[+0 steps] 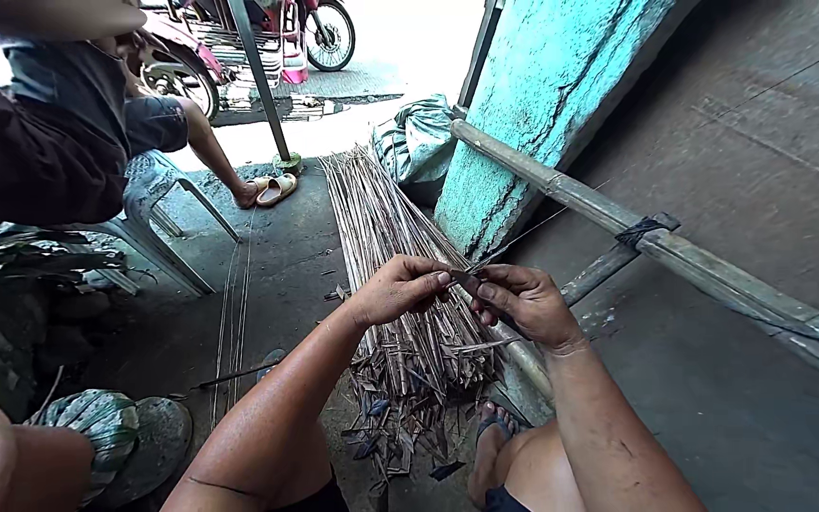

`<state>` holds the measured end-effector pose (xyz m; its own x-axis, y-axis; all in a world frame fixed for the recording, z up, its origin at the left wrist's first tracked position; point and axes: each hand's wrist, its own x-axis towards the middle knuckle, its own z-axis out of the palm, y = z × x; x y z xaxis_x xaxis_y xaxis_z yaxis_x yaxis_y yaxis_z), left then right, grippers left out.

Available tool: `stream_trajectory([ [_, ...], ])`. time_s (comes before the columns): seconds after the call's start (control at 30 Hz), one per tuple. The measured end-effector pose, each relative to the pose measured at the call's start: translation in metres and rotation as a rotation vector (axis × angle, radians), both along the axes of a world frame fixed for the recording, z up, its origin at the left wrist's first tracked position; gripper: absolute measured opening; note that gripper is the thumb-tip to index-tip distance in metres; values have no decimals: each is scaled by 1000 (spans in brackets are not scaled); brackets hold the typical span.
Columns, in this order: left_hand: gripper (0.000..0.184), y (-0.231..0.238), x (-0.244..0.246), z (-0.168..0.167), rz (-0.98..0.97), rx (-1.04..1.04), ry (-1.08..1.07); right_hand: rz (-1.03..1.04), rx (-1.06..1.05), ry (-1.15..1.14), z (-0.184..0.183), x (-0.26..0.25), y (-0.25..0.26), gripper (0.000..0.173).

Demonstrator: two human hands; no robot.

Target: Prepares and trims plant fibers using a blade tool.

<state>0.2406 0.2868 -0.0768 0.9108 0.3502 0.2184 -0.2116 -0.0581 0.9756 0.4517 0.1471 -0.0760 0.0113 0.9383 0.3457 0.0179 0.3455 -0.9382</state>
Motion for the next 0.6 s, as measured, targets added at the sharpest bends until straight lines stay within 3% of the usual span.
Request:
stream_trajectory([
  [0.2,27,-1,-1,3,-3,12,8,-122,103,-22,5,17,-5,27],
  [0.4,27,-1,1,3,27,28,9,-238,244,153,13,19,-7,29],
  [0.6,20,-6,7,1,160,94,33,-115,-24,63,5,-5,-3,37],
])
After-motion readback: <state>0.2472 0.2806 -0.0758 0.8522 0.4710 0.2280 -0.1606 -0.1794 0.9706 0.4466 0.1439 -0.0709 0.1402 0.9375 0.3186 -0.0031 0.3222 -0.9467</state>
